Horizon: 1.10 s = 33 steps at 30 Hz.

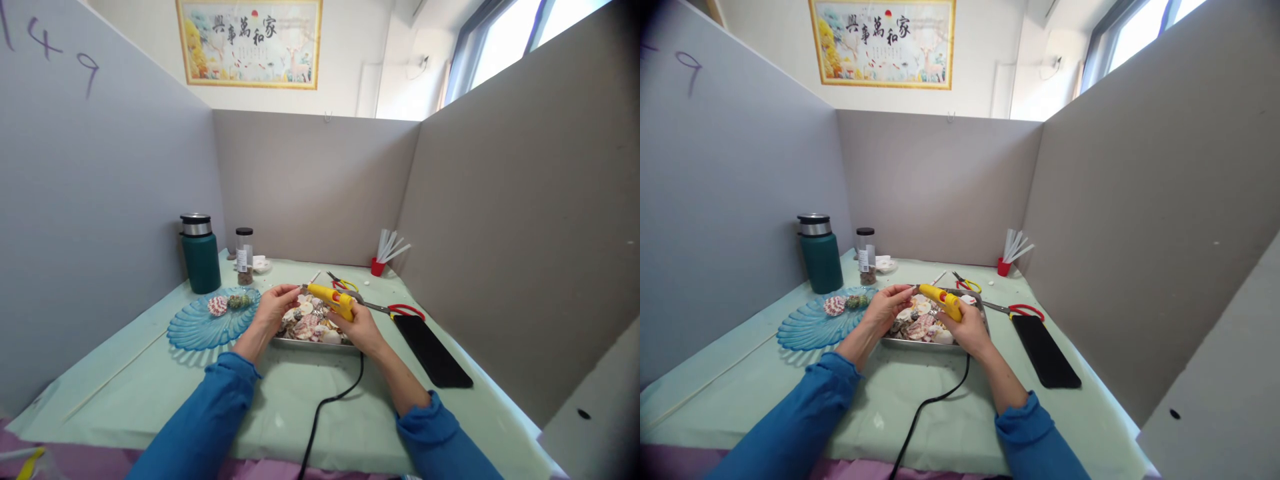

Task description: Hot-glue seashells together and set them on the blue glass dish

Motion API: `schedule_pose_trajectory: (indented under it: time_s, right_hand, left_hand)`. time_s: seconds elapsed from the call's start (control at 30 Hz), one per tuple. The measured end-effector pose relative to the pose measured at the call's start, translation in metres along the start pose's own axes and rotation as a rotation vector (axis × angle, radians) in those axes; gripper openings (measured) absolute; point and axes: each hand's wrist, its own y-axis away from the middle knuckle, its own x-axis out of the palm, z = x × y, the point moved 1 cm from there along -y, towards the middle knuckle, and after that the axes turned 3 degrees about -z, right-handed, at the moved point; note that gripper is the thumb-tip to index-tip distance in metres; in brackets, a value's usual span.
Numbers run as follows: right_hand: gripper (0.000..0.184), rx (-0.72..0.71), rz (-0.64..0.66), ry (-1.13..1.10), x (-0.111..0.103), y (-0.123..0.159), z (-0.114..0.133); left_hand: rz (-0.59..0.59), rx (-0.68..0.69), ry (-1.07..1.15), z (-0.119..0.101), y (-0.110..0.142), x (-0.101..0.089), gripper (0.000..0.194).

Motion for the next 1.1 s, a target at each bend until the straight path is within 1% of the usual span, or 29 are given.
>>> schedule_pose_trajectory:
  time_s: [0.33, 0.63, 0.87, 1.1]
  right_hand:
    - [0.038, -0.017, 0.01, -0.007, 0.0003, 0.0004, 0.0007]
    - [0.037, -0.048, 0.046, -0.038, -0.0005, 0.0017, 0.0039]
    - [0.039, -0.005, -0.036, 0.043, -0.001, -0.001, -0.0017]
    - [0.039, -0.017, -0.001, 0.025, -0.0011, 0.0003, 0.0024]
  left_hand:
    - [-0.008, 0.017, -0.008, 0.0004, -0.0002, 0.0005, 0.036]
    - [-0.01, 0.02, -0.013, 0.0019, -0.0022, -0.0016, 0.034]
    - [-0.006, 0.041, -0.012, 0.0053, -0.0059, -0.0052, 0.033]
    - [-0.012, 0.043, -0.033, 0.0044, -0.0038, -0.0042, 0.034]
